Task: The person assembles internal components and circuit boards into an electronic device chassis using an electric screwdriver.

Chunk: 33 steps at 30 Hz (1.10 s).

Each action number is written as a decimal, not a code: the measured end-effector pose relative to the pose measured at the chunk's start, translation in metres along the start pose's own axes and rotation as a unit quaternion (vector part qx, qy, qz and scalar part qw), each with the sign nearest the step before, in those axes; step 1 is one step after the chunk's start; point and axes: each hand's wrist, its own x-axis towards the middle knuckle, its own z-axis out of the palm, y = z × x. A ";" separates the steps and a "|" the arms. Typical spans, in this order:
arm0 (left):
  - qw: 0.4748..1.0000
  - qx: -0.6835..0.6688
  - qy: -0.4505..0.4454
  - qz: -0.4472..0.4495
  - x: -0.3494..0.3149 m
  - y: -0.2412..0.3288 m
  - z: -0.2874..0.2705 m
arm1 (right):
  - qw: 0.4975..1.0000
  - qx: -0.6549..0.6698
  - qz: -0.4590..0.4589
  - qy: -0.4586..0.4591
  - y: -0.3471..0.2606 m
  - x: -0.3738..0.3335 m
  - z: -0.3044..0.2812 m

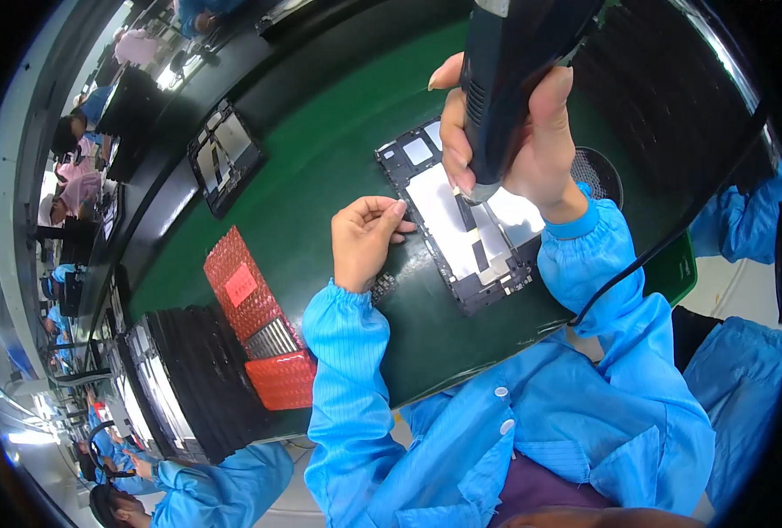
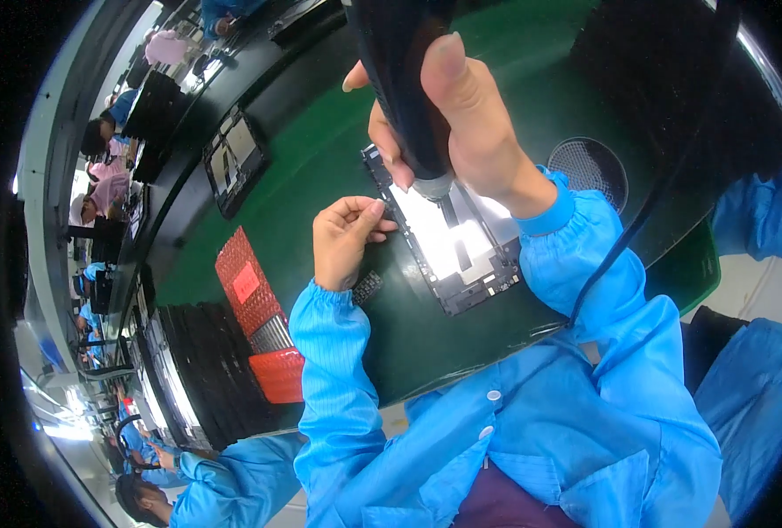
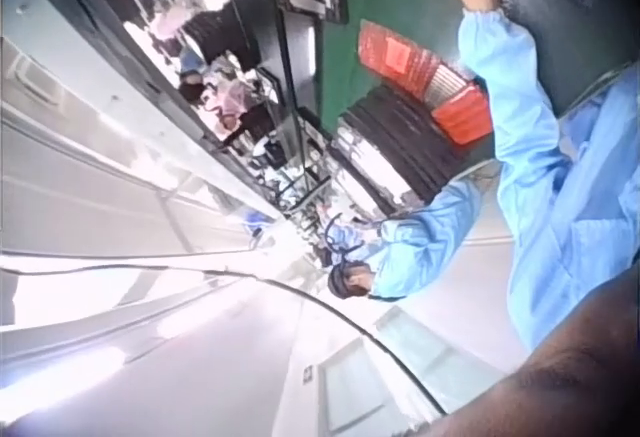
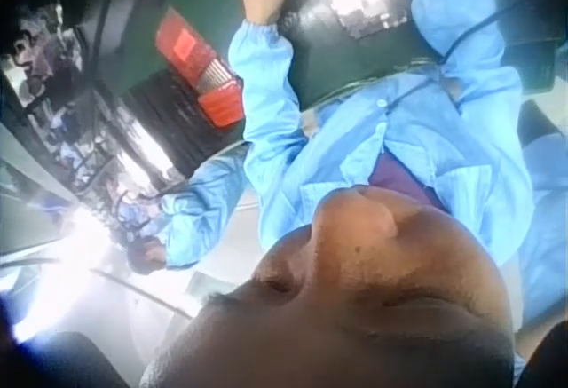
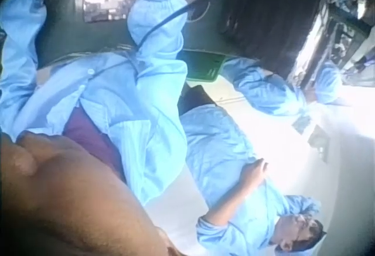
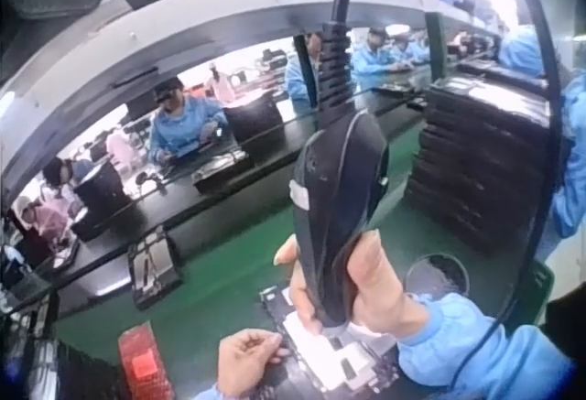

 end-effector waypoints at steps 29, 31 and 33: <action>0.979 0.183 -0.023 0.088 0.019 -0.002 0.002 | 0.999 0.017 0.025 -0.017 0.034 0.018 0.007; 0.973 0.203 -0.007 0.111 0.020 -0.004 0.004 | 0.998 0.060 0.020 -0.017 0.038 0.017 0.007; 0.966 0.215 0.003 0.145 0.021 -0.003 0.008 | 0.998 0.064 0.016 -0.014 0.039 0.017 0.008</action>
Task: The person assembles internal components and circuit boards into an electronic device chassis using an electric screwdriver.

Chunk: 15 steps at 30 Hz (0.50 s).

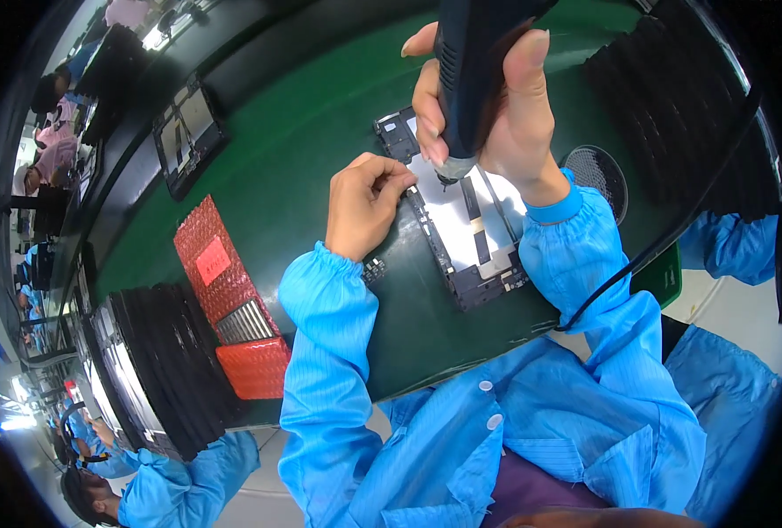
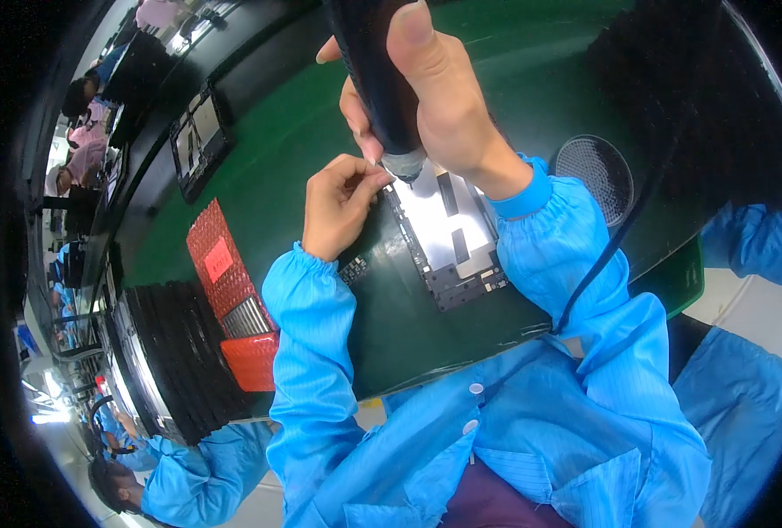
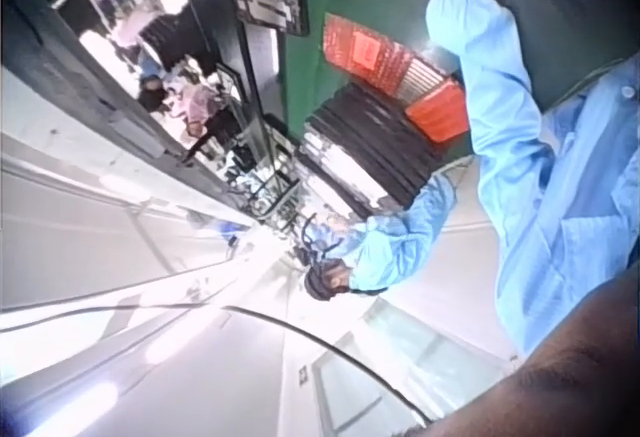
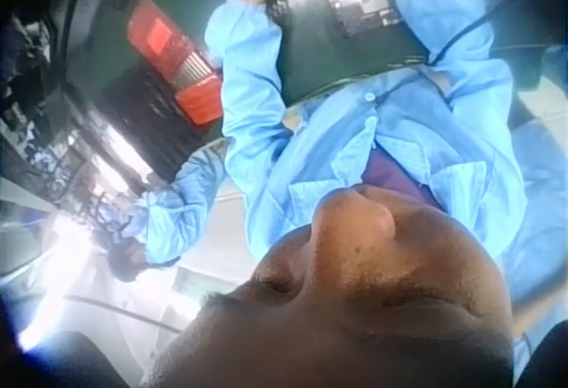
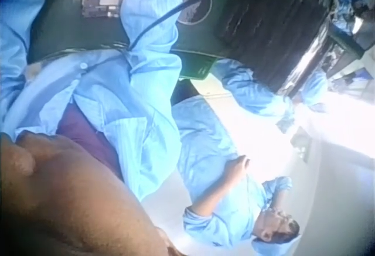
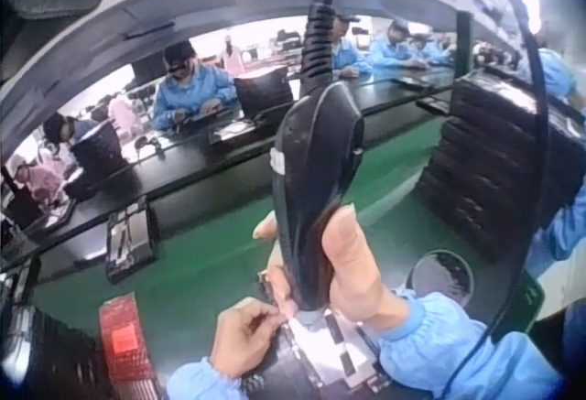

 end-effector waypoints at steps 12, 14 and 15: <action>0.976 0.116 0.052 0.174 -0.006 -0.002 0.003 | 0.996 -0.093 -0.003 -0.012 -0.001 0.004 0.007; 0.969 0.122 0.078 0.201 -0.011 -0.007 0.009 | 0.996 -0.092 -0.005 -0.011 -0.001 0.005 0.007; 0.960 0.128 0.103 0.226 -0.013 -0.009 0.011 | 0.996 -0.091 -0.007 -0.010 -0.001 0.005 0.007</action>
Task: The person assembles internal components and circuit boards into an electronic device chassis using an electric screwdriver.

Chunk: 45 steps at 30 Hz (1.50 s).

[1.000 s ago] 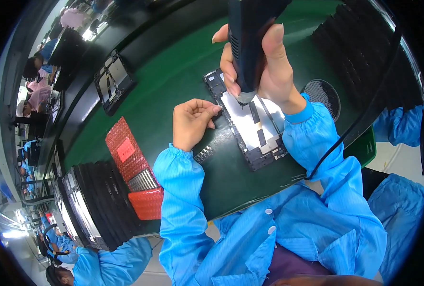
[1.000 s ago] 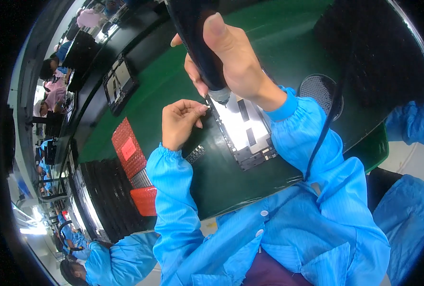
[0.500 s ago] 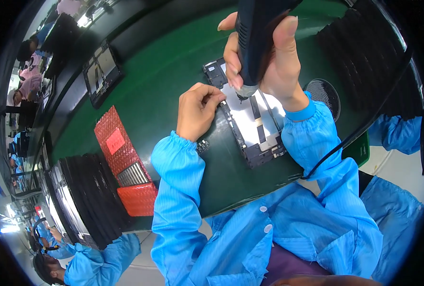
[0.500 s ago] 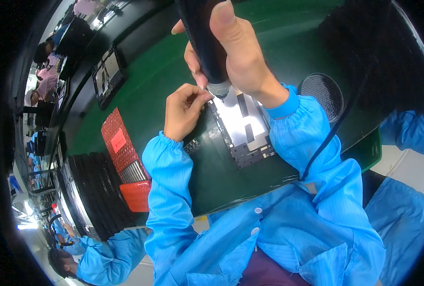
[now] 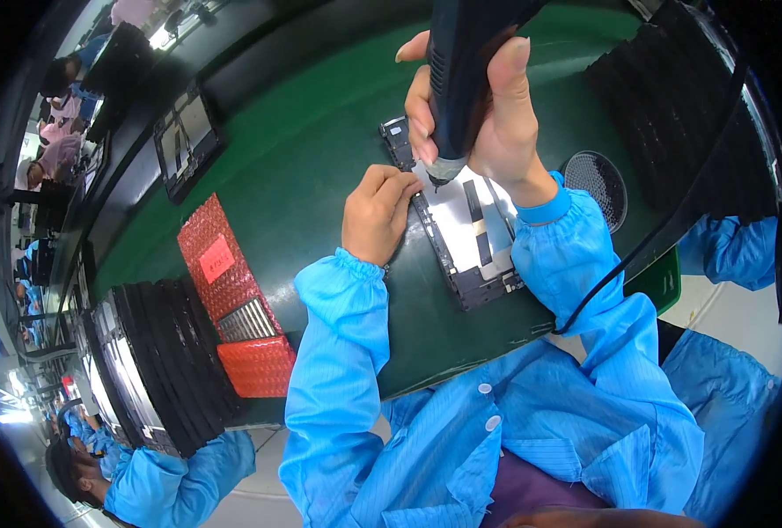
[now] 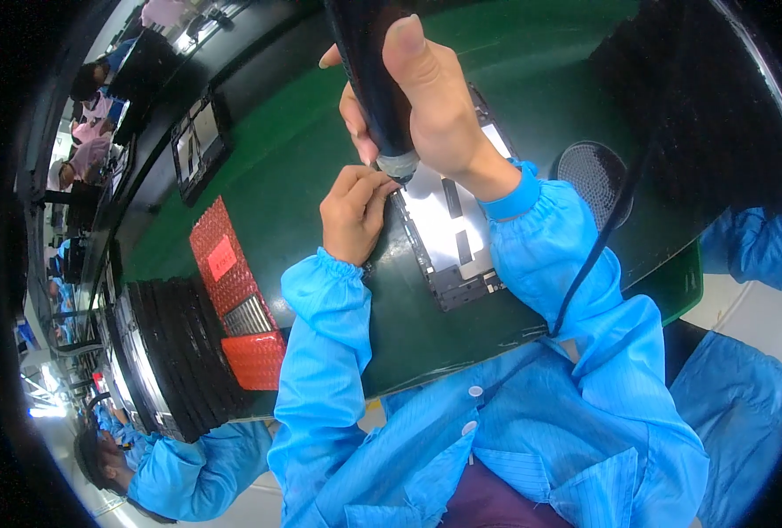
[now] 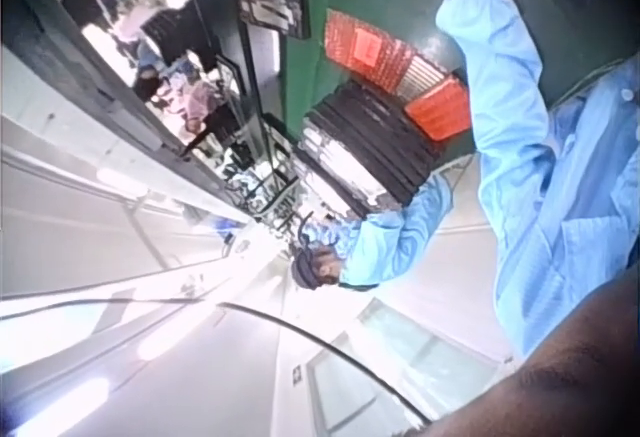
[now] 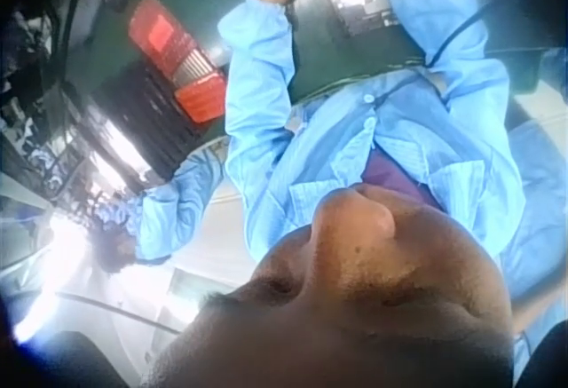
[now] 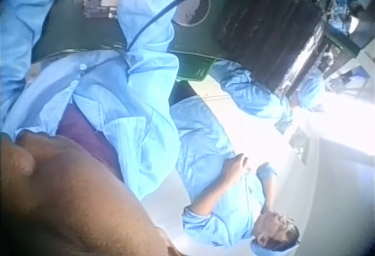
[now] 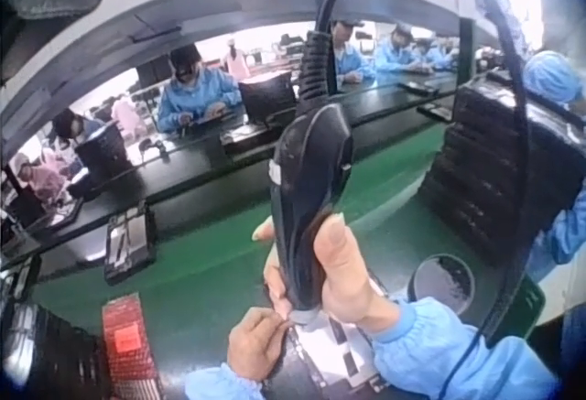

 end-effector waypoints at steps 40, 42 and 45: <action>0.855 -0.260 -0.094 -0.440 0.023 -0.001 -0.019 | 0.999 -0.034 0.027 0.011 0.018 0.000 0.024; 0.852 -0.268 -0.093 -0.440 0.023 -0.002 -0.019 | 0.999 -0.038 0.027 0.013 0.019 -0.001 0.024; 0.849 -0.274 -0.091 -0.443 0.022 -0.003 -0.019 | 0.999 -0.039 0.024 0.016 0.022 -0.001 0.025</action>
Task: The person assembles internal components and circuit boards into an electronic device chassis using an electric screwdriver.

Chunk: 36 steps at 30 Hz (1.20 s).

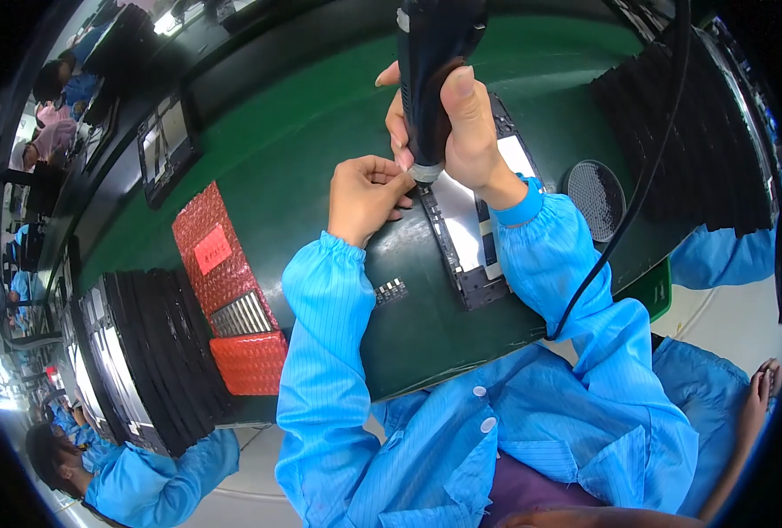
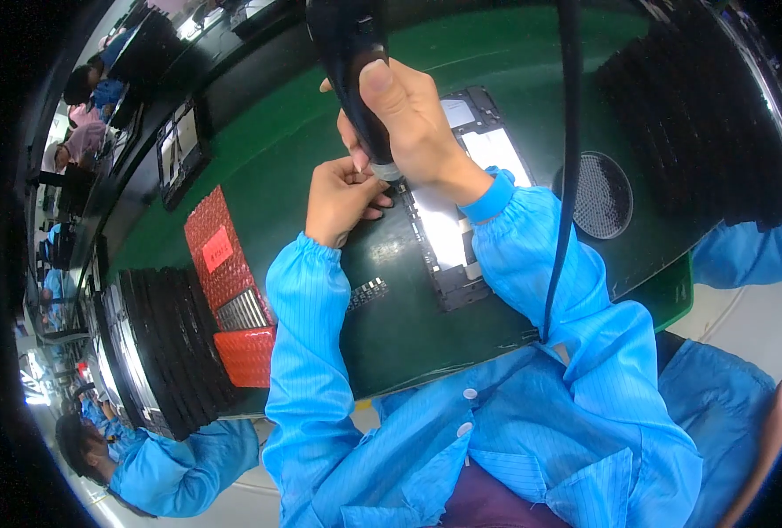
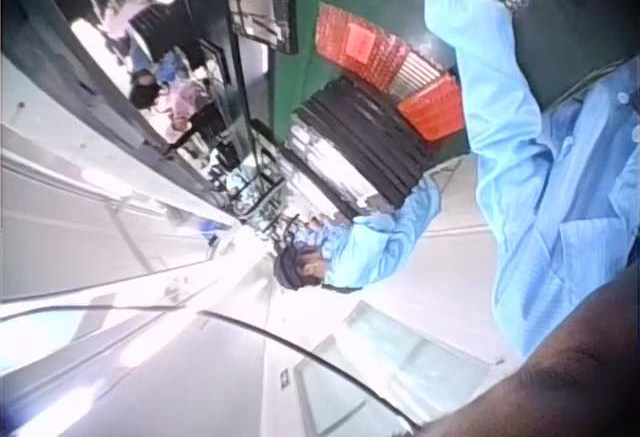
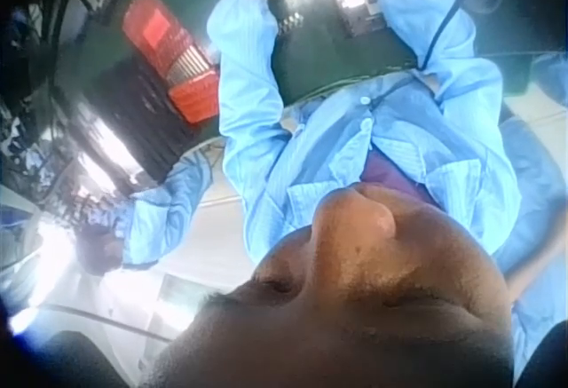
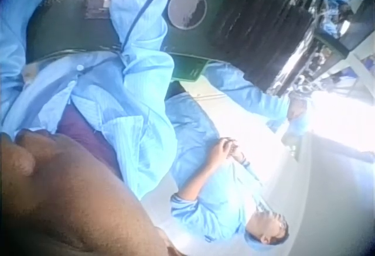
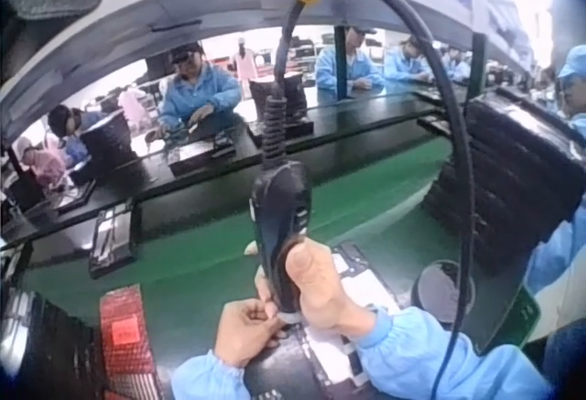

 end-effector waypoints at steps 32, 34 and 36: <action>0.955 0.039 0.073 0.283 0.083 0.008 0.046 | 0.984 -0.013 -0.096 0.147 -0.079 -0.079 -0.154; 0.946 0.103 0.081 0.296 0.071 0.007 0.051 | 0.982 -0.005 -0.092 0.167 -0.072 -0.095 -0.168; 0.941 0.144 0.100 0.291 0.055 0.008 0.066 | 0.980 0.024 -0.078 0.184 -0.064 -0.108 -0.179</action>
